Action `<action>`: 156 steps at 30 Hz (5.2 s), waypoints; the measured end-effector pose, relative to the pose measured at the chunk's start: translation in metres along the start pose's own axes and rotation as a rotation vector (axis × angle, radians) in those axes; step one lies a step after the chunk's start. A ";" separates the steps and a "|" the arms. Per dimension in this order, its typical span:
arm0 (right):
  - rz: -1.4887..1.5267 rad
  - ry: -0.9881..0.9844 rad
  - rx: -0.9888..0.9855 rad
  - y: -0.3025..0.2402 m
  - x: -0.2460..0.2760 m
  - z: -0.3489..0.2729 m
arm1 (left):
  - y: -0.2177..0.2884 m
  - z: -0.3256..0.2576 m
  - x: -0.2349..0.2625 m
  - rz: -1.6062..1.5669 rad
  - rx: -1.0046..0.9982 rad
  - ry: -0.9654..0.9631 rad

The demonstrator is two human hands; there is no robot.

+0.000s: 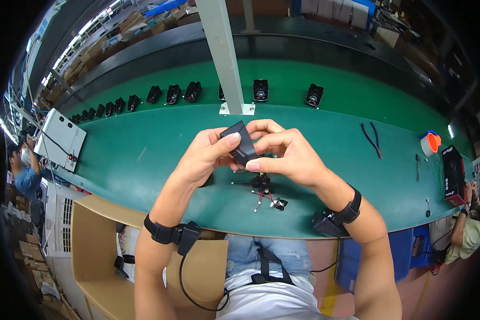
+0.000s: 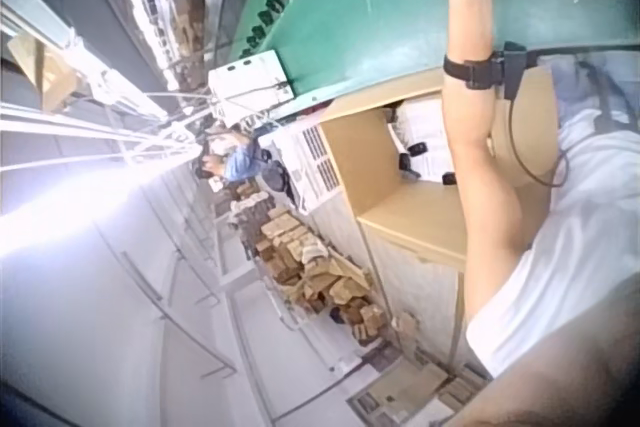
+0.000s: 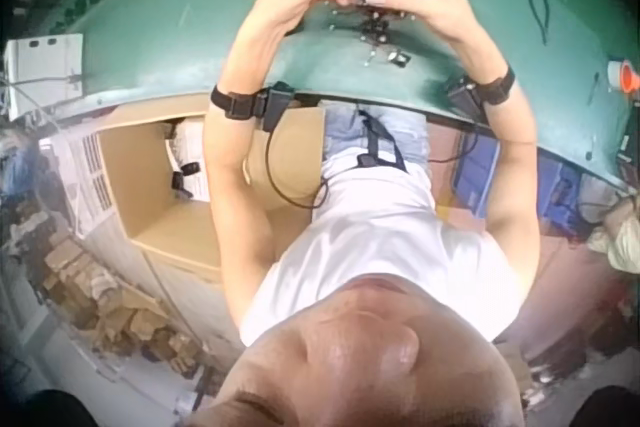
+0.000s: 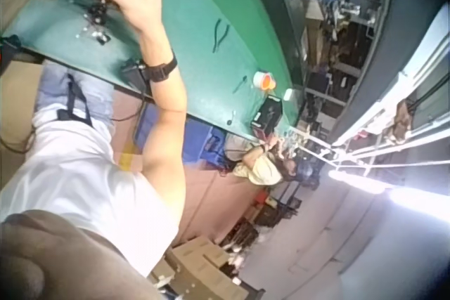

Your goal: The person assembles small black electronic devices at a green workbench. They pick up black plastic housings from a cardboard box, insert small circuit boards with wires into the housings, and place the assembled units in a row on the table.

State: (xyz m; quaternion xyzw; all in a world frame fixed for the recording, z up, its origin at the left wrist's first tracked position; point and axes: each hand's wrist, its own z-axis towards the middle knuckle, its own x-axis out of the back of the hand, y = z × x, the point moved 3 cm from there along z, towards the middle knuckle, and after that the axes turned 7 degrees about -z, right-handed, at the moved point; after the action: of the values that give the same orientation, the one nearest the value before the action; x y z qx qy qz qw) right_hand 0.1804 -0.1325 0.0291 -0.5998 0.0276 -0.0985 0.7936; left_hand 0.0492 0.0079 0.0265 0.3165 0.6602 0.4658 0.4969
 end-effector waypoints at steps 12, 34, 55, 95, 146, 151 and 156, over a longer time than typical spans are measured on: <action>0.247 0.088 -0.172 0.019 -0.003 -0.002 | 0.005 -0.005 0.003 0.692 0.064 0.207; -1.896 0.125 -0.548 0.052 0.252 -0.017 | -0.004 -0.020 0.042 1.625 0.387 -0.029; -0.910 -0.223 -0.084 0.049 0.040 -0.009 | -0.005 -0.005 0.003 1.328 0.011 0.005; -0.449 0.258 0.199 -0.004 -0.009 -0.022 | -0.009 0.000 -0.008 0.033 0.107 -0.107; 0.622 -0.012 -0.277 0.040 0.001 -0.028 | -0.004 -0.007 -0.017 0.188 0.147 -0.132; -0.324 0.166 0.006 -0.011 0.035 -0.019 | -0.006 -0.006 -0.019 0.329 0.103 0.030; -1.477 0.367 0.035 -0.011 0.198 -0.011 | -0.006 -0.009 -0.024 0.591 -0.007 0.032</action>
State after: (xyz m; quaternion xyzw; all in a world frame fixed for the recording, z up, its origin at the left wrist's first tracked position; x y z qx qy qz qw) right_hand 0.3713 -0.1835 0.0516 -0.4238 -0.2510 -0.7025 0.5137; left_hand 0.0483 -0.0184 0.0302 0.4862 0.5455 0.5975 0.3304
